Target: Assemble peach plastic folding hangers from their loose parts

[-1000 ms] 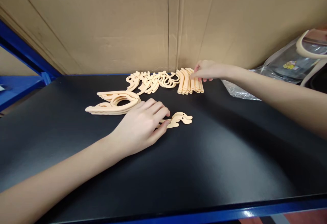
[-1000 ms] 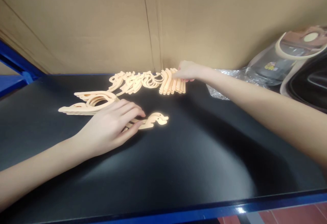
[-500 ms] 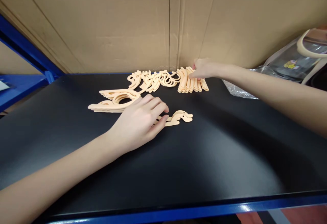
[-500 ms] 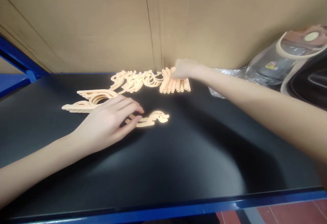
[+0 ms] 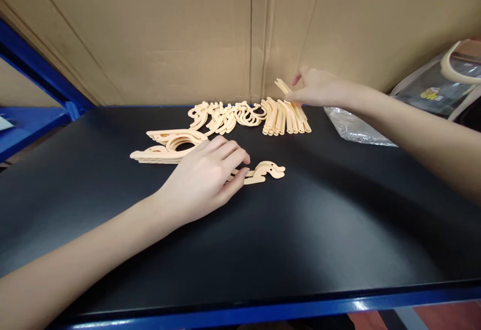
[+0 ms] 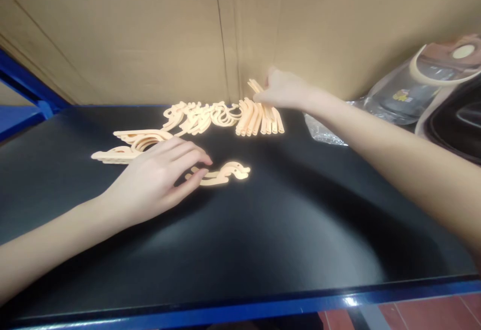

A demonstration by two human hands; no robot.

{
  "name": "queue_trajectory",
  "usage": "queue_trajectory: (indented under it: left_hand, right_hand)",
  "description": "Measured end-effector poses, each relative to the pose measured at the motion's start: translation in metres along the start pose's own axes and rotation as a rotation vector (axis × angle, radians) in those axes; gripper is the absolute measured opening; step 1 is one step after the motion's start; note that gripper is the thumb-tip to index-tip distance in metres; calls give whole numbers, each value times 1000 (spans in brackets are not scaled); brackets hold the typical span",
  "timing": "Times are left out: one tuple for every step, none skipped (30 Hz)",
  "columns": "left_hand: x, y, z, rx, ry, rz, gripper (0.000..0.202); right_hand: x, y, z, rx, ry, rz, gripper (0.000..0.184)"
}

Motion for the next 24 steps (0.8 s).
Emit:
queue_trajectory:
  left_hand:
    - [1, 0, 0, 3, -5, -2, 22]
    - [2, 0, 0, 8, -11, -3, 23]
    - [2, 1, 0, 12, -19, -2, 24]
    - [3, 1, 1, 17, -28, 1, 24]
    - [4, 2, 1, 23, -36, 6, 25]
    - [5, 2, 1, 27, -44, 11, 26]
    - [6, 3, 1, 31, -54, 15, 27]
    - [7, 3, 1, 34, -64, 19, 27]
    - [8, 4, 2, 37, -74, 24, 26]
    - [9, 4, 2, 39, -84, 28, 25]
    - [10, 4, 2, 41, -93, 29, 22]
    - [11, 5, 2, 43, -99, 31, 20]
    - [12, 5, 2, 44, -101, 29, 19]
    - [13, 5, 1, 44, -97, 26, 19]
    - [13, 5, 1, 45, -90, 22, 19]
    - [12, 5, 1, 48, -81, 18, 19]
    - [12, 6, 1, 53, -73, 14, 19]
    - [12, 6, 1, 59, -66, 8, 20]
    - [11, 6, 1, 66, -61, 1, 20]
    - [11, 7, 1, 75, -57, -5, 20]
    - [11, 7, 1, 83, -54, -9, 21]
    - [10, 8, 1, 91, -52, -9, 21]
    - [10, 8, 1, 98, -53, -7, 21]
    - [9, 9, 1, 104, -54, -2, 21]
  right_hand:
    - [-4, -4, 10, 3, 21, 16, 52]
    - [-8, -10, 21, -12, 44, 40, 57]
    - [-11, -18, 33, -37, 70, 56, 58]
    - [-12, -27, 46, -84, 66, 70, 56]
    - [-13, -35, 59, -122, 73, 92, 54]
    - [-11, -41, 72, -150, 54, 111, 52]
    - [-8, -46, 83, -169, 36, 129, 52]
    - [-3, -49, 94, -191, 11, 151, 50]
    - [2, -51, 103, -220, -9, 177, 48]
    - [6, -52, 110, -253, -9, 208, 47]
    - [10, -53, 116, -287, -5, 241, 45]
    - [14, -52, 121, -318, 4, 267, 44]
    - [18, -51, 124, -342, 14, 282, 43]
    - [21, -50, 125, -361, 22, 288, 42]
    - [23, -49, 126, -373, 28, 286, 41]
    - [25, -47, 126, -379, 33, 279, 40]
    - [26, -45, 126, -379, 38, 267, 39]
    - [27, -43, 125, -376, 44, 252, 39]
    - [27, -41, 124, -371, 53, 234, 38]
    - [27, -39, 124, -366, 65, 213, 38]
    - [27, -37, 124, -365, 76, 191, 37]
    - [27, -36, 124, -367, 87, 171, 37]
    - [28, -34, 125, -372, 99, 156, 36]
    - [28, -33, 126, -376, 109, 147, 35]
Point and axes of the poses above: each hand's wrist, its own z-axis away from the middle knuckle, its own x-axis out of the palm, y = z × x, the point moved 6 cm from there along -z, towards the middle knuckle, and after that the axes turned 5 degrees about -x, right-handed, at the moved point
